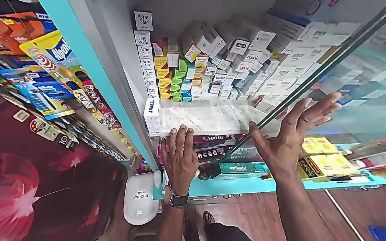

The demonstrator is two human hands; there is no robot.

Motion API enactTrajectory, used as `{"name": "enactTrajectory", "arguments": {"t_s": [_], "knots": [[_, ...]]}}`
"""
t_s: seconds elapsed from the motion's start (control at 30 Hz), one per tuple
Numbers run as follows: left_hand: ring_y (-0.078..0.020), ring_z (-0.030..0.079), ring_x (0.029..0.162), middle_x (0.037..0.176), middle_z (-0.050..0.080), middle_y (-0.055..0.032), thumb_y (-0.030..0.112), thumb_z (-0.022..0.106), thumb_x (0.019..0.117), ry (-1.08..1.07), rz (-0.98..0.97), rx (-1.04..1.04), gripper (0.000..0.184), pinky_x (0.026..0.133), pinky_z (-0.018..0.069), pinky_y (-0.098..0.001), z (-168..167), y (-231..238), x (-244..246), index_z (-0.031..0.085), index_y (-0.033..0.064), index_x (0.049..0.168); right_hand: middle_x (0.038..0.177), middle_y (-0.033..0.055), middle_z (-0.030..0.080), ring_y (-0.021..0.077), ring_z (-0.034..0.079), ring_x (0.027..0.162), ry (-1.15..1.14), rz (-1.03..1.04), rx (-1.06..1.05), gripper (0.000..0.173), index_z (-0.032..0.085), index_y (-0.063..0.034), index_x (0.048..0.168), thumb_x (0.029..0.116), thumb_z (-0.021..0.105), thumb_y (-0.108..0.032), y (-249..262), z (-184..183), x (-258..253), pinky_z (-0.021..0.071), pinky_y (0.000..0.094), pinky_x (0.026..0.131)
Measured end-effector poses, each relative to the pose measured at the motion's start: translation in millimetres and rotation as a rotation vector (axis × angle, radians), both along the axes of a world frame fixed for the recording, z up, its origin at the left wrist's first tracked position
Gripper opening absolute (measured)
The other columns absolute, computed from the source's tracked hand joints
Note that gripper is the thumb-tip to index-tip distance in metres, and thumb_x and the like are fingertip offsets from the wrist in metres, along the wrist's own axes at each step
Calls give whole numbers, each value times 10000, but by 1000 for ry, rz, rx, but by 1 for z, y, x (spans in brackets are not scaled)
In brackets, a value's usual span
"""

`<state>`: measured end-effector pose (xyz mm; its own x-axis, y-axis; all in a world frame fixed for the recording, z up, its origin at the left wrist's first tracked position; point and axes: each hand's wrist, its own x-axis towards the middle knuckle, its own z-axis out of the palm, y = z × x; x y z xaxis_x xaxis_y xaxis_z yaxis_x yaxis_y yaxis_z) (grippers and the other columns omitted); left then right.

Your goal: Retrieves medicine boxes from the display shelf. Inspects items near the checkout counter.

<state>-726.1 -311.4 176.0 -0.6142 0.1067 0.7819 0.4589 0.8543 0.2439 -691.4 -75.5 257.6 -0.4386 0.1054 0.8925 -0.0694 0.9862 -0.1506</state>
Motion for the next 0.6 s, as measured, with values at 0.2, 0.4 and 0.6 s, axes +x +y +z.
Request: {"name": "enactTrajectory", "arguments": {"t_s": [0.2,0.4,0.6], "knots": [[-383,492,1391,1453,590,-124,149,563,930,-21,-8,17,469,1117,390,-576,0,3,1,628,149,1395,1668,329,-41,528,-55,1537,-28,-2,-3,997,153,-109,1645,901,739,-418,-1,1,2,21,719,1196],[-395,482,1385,1430,594,-163,164,587,925,16,-6,51,464,1124,404,-513,-3,9,-1,627,84,1379,1666,338,0,549,25,1532,-29,-35,0,1025,168,-121,1649,869,777,-387,-7,3,6,96,726,1196],[-408,470,1390,1424,594,-175,159,589,919,29,-4,72,471,1132,399,-487,-4,13,-2,618,76,1381,1662,346,35,544,84,1531,-17,-62,-44,1008,196,-135,1650,854,784,-329,-14,2,5,154,720,1195]]}}
